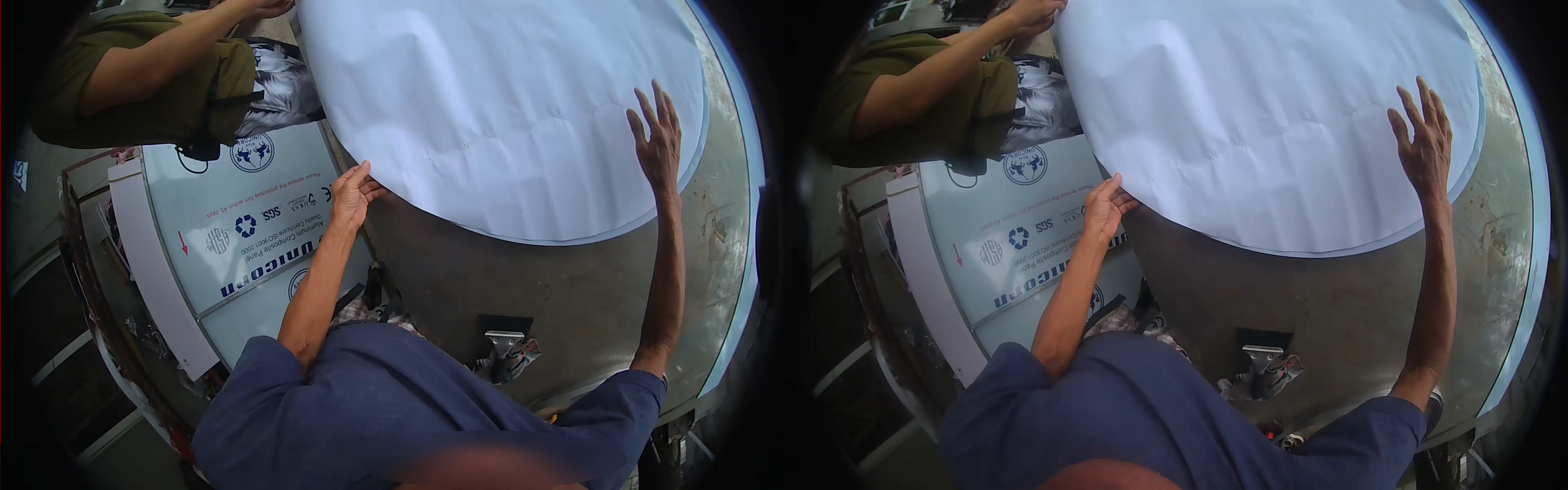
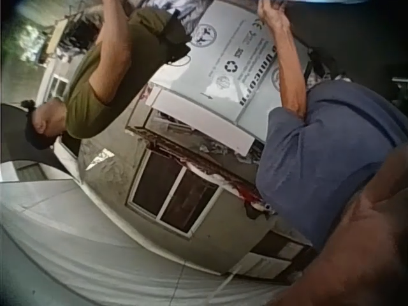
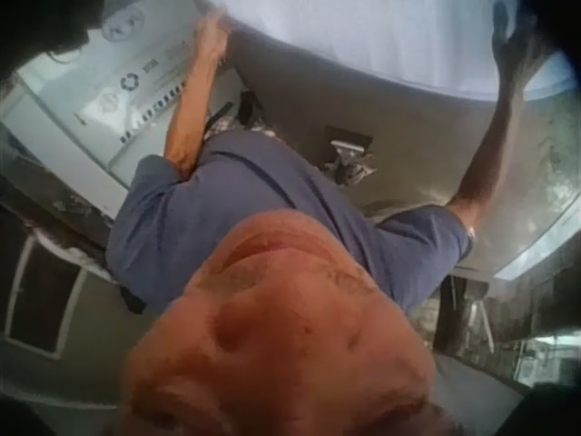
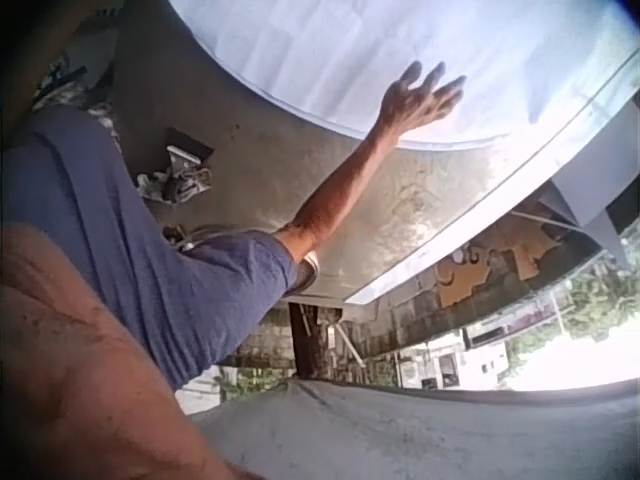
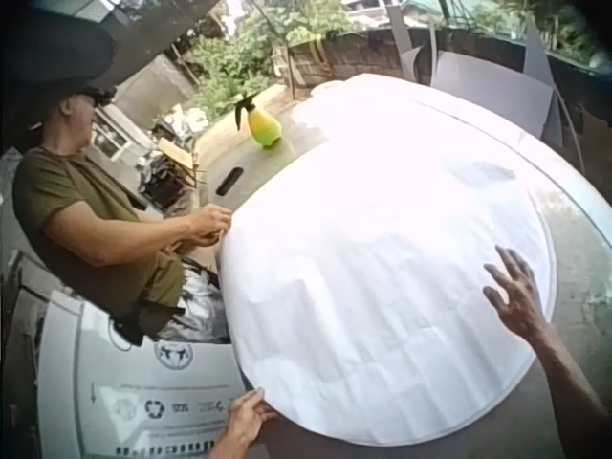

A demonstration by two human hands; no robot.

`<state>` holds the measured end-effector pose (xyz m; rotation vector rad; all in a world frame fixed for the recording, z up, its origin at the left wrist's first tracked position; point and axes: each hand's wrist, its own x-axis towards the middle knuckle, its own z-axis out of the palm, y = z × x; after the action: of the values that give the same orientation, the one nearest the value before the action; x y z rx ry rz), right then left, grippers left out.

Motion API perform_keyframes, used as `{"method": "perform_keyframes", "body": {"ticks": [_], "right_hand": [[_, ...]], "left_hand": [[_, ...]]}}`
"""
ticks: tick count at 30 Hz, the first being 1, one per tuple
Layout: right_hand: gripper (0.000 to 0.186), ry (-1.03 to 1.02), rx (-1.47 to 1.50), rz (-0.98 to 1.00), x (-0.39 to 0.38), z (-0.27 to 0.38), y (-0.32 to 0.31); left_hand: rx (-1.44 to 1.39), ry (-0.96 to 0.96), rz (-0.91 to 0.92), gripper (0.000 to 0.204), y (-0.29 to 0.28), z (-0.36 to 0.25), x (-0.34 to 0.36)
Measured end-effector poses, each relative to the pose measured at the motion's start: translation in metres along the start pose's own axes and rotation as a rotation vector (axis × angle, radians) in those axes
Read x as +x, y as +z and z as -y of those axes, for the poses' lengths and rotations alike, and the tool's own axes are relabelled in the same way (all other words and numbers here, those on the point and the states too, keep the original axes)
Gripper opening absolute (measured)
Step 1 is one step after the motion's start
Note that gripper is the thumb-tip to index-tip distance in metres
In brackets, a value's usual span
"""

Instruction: Applying a large white circular vinyl decal onto a metallic surface with help from another person.

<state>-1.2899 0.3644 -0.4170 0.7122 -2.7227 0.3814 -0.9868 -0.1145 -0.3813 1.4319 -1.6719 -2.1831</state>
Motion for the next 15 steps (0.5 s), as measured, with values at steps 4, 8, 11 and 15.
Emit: {"method": "perform_keyframes", "body": {"ticks": [4,8,11,15], "right_hand": [[0.043,0.025,0.191,0.176,-0.077,0.124,-0.038],[0.052,0.095,0.088,0.299,-0.128,0.181,-0.040],[0.053,0.116,0.049,0.295,-0.138,0.180,-0.035],[0.051,0.087,-0.056,0.349,-0.131,0.171,-0.037]], "left_hand": [[-0.058,0.043,-0.063,0.027,-0.010,-0.004,0.012],[-0.026,0.105,-0.045,0.028,-0.023,-0.016,0.042],[-0.018,0.127,-0.056,0.026,-0.017,-0.020,0.048],[0.003,0.100,-0.053,0.025,-0.021,-0.018,0.057]]}}
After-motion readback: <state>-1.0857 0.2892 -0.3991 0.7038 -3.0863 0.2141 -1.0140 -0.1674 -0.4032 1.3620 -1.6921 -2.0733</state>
